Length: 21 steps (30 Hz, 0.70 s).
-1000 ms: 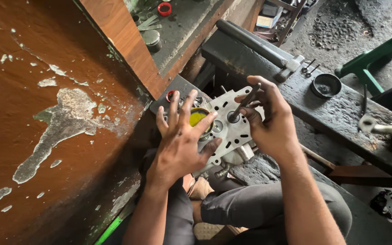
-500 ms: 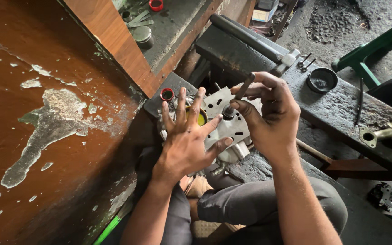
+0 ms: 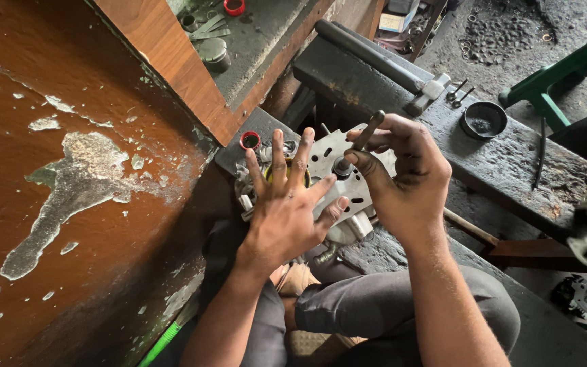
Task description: The person cleans a metal engine component using a metal rod and a rag. They repeatedly insert the rod into a circular opening filled with yellow liquid, then wipe the surface and the rod with a cloth. The person also wipes the surrounding area of the engine part.
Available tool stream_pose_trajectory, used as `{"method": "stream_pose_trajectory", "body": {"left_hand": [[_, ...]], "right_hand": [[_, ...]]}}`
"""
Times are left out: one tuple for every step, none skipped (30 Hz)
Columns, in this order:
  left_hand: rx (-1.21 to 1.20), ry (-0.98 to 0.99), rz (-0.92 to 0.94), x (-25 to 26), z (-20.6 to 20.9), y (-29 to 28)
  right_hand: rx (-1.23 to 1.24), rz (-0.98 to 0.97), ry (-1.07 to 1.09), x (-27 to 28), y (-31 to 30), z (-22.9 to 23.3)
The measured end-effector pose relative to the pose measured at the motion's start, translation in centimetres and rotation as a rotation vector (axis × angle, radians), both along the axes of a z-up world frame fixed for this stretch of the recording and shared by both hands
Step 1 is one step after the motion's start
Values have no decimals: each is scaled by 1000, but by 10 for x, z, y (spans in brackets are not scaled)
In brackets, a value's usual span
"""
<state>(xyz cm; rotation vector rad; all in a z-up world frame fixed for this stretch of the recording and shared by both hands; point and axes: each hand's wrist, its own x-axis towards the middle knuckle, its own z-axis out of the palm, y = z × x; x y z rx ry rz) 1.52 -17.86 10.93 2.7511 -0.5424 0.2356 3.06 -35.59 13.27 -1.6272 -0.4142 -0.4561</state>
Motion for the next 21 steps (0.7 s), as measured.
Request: {"method": "stream_pose_trajectory", "body": {"left_hand": [[12,15,18,-1,3,3],[23,31,37,-2,5,8],[0,-87,95,-2,6,14],[-23,-205,153,-1,6,21],[-43,-322,212,0,4,31],[-165,-366,266,2,0,42],[-287,-415,318,6,-6,53],[-410,-463,368,11,-15,64],[-453,-462,428,17,-27,75],[-496,-461,488,23,-43,83],[-561,-328,567,27,-62,90],[-622,-192,641,29,-83,96],[-698,-106,644,31,-105,100],[-774,-19,644,33,-125,104],[-849,75,644,30,-147,105],[-950,138,564,31,-164,110],[-1049,205,483,28,-179,112],[-1147,272,399,26,-191,114],[-1097,237,402,27,-198,118],[-1047,202,405,28,-202,119],[-993,164,406,32,-202,124]], "right_hand": [[9,7,27,0,0,1],[19,13,54,1,0,2],[28,19,82,1,-1,2],[-37,14,115,2,-1,2],[-99,9,149,3,-1,1],[-163,4,183,3,0,0],[-162,29,178,5,0,0],[-162,53,173,6,1,-1],[-163,76,169,7,1,-1],[-215,19,144,8,2,-1],[-270,-34,119,9,2,-1],[-324,-88,93,10,2,0],[-299,-67,105,10,3,1],[-274,-45,116,12,4,2],[-252,-24,134,11,3,3],[-230,-8,164,10,3,3],[-208,7,198,8,2,4],[-187,22,232,7,3,5],[-245,-24,209,7,3,6],[-303,-69,186,6,4,8],[-356,-116,160,8,7,9]]}}
